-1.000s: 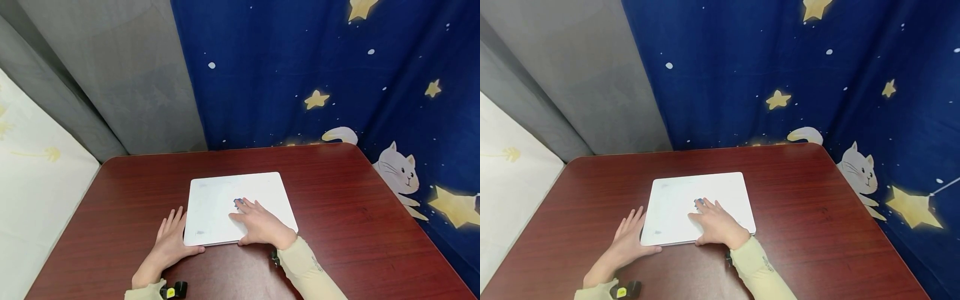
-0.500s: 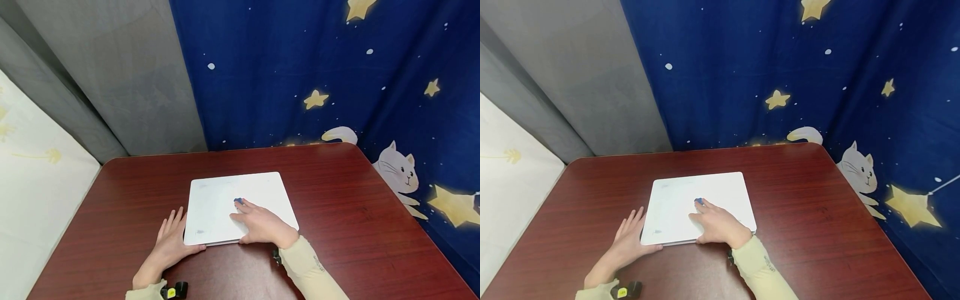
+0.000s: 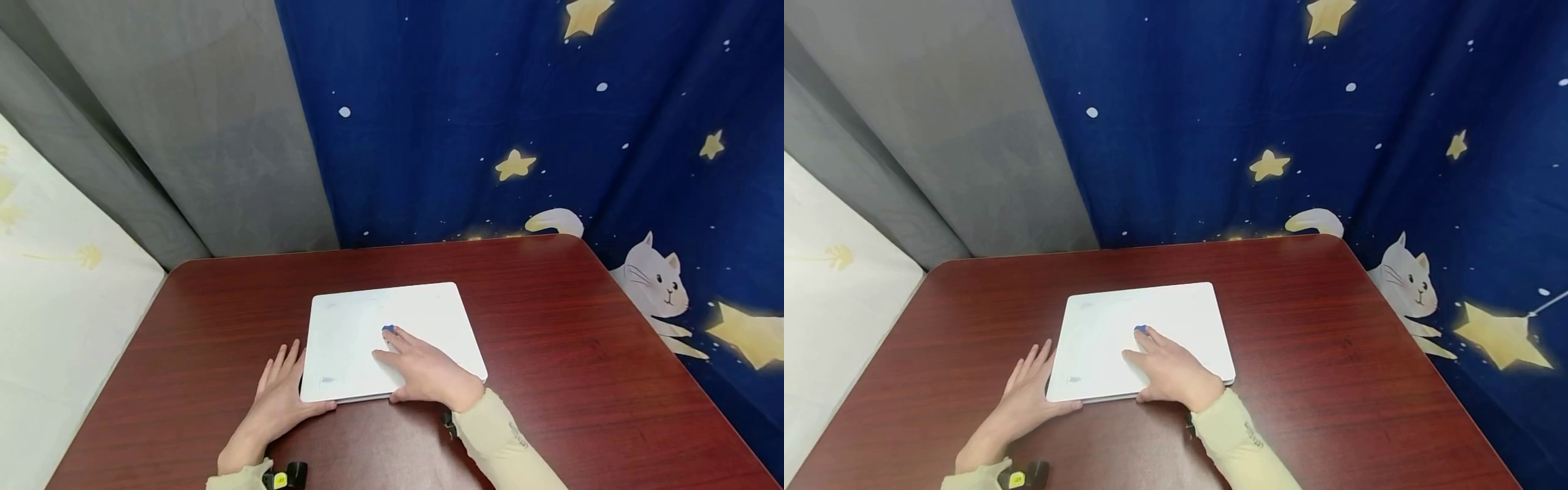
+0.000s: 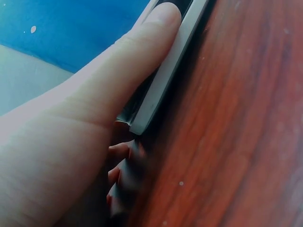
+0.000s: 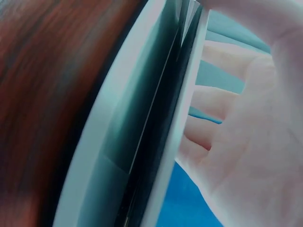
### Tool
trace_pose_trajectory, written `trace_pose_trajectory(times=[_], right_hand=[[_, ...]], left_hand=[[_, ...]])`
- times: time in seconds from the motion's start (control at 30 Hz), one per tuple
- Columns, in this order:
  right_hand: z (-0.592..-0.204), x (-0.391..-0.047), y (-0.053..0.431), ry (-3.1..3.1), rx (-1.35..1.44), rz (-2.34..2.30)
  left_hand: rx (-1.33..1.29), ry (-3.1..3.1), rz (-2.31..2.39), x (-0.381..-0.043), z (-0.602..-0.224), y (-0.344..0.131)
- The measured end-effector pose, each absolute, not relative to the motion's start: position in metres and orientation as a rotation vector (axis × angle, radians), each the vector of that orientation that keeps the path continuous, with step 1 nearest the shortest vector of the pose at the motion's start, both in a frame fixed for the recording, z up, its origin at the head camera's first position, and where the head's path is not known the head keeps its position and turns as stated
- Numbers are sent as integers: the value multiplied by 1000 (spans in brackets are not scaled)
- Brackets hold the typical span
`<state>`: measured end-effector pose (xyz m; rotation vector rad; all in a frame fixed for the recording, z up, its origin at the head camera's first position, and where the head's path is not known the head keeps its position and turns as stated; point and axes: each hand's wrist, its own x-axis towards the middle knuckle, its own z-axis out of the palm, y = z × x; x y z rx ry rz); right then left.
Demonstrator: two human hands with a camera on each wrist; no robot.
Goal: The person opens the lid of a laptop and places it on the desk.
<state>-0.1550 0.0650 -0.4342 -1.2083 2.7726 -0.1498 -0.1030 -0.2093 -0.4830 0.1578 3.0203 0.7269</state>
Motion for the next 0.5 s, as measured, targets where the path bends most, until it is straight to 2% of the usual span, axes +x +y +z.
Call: trace_pose_trajectory(times=[0.5], right_hand=[[-437,-153,61,2825,-1259,-133]], left_hand=[[157,3022,736,-103,-481,-208]])
